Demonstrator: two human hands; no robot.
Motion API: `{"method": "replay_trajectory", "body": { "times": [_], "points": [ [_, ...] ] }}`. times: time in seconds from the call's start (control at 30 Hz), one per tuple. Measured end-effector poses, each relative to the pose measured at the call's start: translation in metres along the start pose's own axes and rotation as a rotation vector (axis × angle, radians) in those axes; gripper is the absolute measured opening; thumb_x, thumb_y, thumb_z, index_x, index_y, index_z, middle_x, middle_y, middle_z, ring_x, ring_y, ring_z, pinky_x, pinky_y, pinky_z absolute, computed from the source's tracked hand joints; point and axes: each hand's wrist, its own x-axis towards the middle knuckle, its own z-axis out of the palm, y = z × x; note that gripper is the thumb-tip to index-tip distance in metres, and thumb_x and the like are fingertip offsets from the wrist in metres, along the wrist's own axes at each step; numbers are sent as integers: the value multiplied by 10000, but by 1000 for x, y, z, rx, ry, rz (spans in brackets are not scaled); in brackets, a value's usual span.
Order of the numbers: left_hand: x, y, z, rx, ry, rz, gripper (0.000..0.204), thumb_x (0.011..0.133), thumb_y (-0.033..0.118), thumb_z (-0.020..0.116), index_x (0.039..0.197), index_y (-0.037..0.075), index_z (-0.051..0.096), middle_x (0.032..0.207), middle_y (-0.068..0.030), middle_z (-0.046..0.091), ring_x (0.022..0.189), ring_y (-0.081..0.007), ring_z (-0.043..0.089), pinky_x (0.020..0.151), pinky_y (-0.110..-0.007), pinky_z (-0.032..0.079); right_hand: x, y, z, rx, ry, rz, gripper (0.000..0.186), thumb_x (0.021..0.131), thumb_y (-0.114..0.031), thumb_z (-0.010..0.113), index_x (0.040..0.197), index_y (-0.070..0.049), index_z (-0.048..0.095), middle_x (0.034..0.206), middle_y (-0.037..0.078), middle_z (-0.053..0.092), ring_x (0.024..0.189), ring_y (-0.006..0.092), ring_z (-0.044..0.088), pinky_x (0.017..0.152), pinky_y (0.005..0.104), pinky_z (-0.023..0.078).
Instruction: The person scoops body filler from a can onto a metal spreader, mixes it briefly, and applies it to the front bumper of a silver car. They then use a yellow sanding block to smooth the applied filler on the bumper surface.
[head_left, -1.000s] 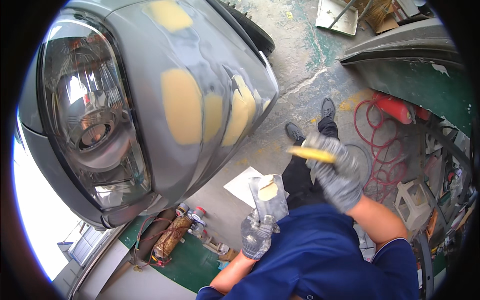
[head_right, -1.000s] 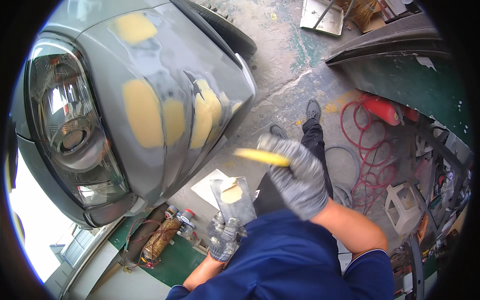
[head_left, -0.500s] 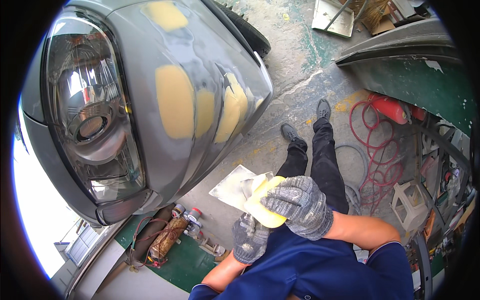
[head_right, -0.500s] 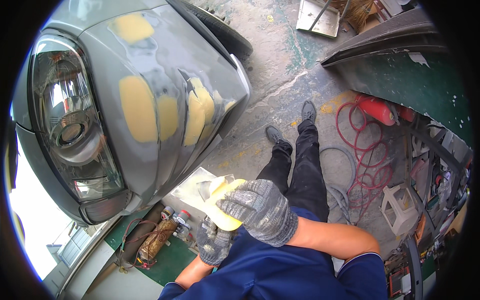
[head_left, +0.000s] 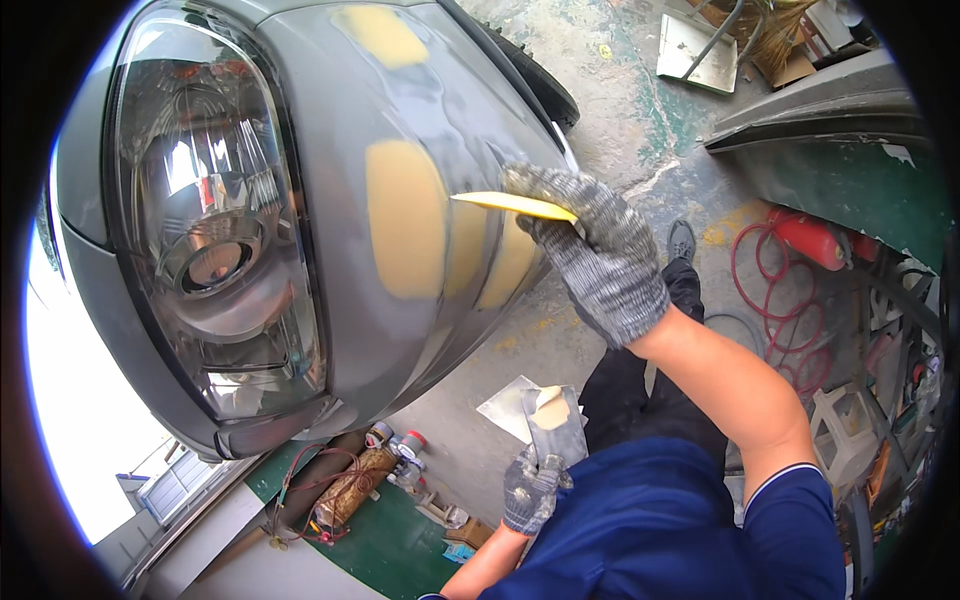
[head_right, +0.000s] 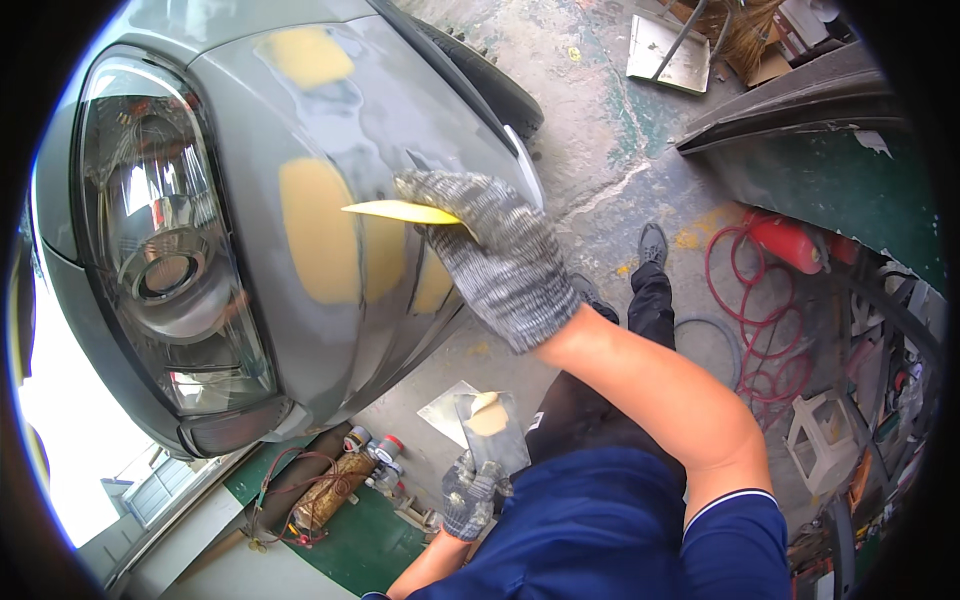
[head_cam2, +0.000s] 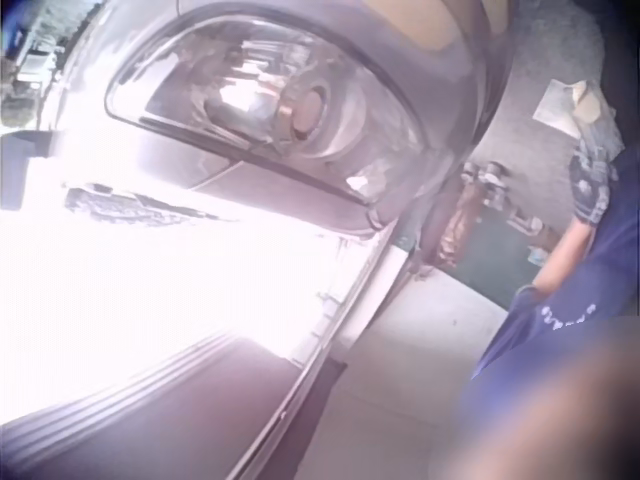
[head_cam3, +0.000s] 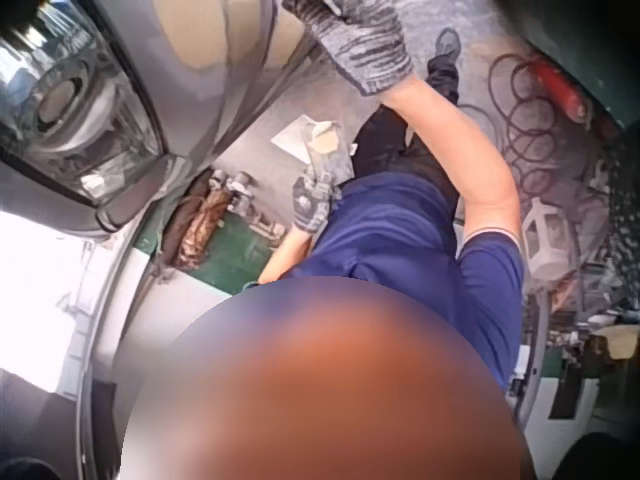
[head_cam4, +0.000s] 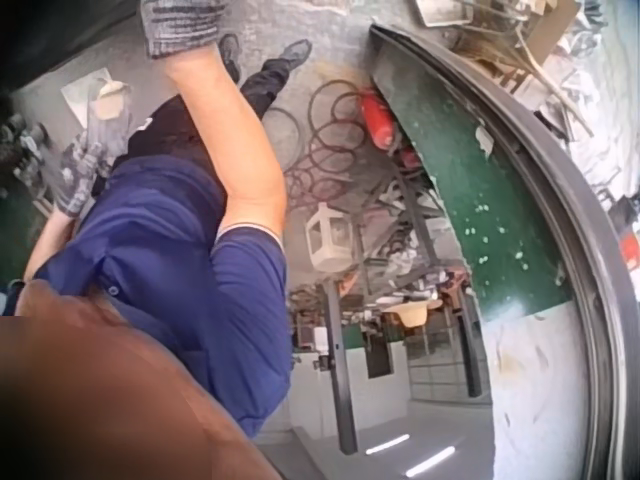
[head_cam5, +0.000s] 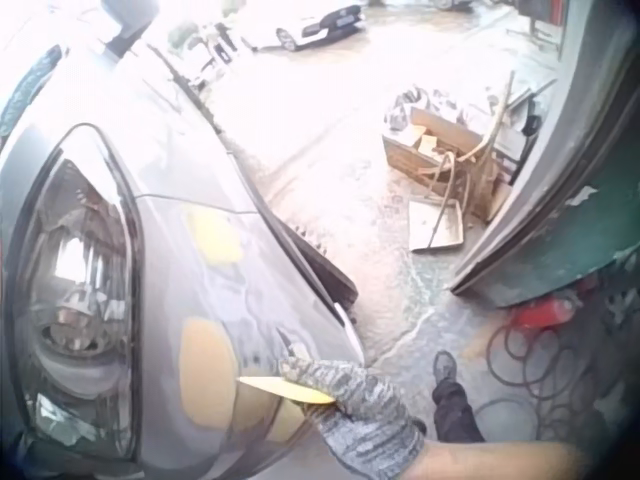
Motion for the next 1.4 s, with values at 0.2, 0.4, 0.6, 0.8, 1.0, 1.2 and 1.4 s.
{"method": "replay_trajectory", "body": {
  "times": [0.2, 0.4, 0.6, 0.8, 1.0, 1.2, 1.4],
  "points": [
    [5, -7, -7, 3, -34, -37, 252, 950, 128, 558, 1136, -32, 616, 713, -47, 650, 614, -109, 599, 572, -288, 490, 28, 12, 9, -125, -3, -167, 371, 855, 14, 679, 1218, -66, 664, 1140, 106, 684, 1047, 223, 649, 926, 315, 504],
    [7, 2, -11, 35, -40, -14, 183, 959, 131, 539, 1024, -30, 596, 715, -69, 648, 616, -133, 608, 584, -291, 493, 37, 14, 11, -167, -41, -204, 392, 831, 46, 659, 1209, -60, 663, 1147, 105, 687, 1077, 254, 643, 953, 341, 495],
    [12, -2, -17, 32, -51, -20, 189, 960, 140, 541, 1014, -30, 602, 704, -67, 648, 609, -133, 609, 578, -291, 492, 18, 19, 14, -219, -41, -282, 387, 811, 64, 641, 1174, -66, 673, 1177, 114, 681, 1115, 279, 631, 982, 374, 481],
    [17, -6, -21, 29, -64, -53, 191, 948, 136, 538, 1006, -31, 610, 696, -68, 650, 596, -137, 601, 563, -287, 484, -11, 21, 24, -240, 14, -265, 410, 761, 72, 658, 1145, -69, 688, 1131, 105, 688, 1083, 296, 638, 962, 397, 492],
    [18, -1, -24, 38, -76, -53, 189, 948, 138, 540, 1006, -26, 614, 691, -72, 650, 596, -137, 601, 559, -289, 480, -45, 22, 42, -203, 75, -242, 459, 716, 36, 687, 1158, -88, 695, 1125, 100, 684, 1051, 303, 643, 950, 408, 507],
    [20, -7, -25, 85, -60, -33, 209, 947, 148, 583, 1088, 4, 639, 667, -41, 658, 543, -86, 555, 490, -266, 423, -81, 22, 64, -199, 38, -184, 438, 732, -6, 670, 1159, -105, 689, 1155, 90, 678, 1064, 301, 639, 973, 439, 488],
    [18, -5, -23, 109, -38, -29, 188, 957, 145, 580, 1066, 4, 638, 674, -35, 660, 559, -79, 551, 515, -263, 424, -104, 22, 71, -131, -58, -103, 429, 737, 14, 647, 1146, -106, 693, 1125, 89, 696, 1060, 284, 648, 961, 426, 495]
  ]
}}
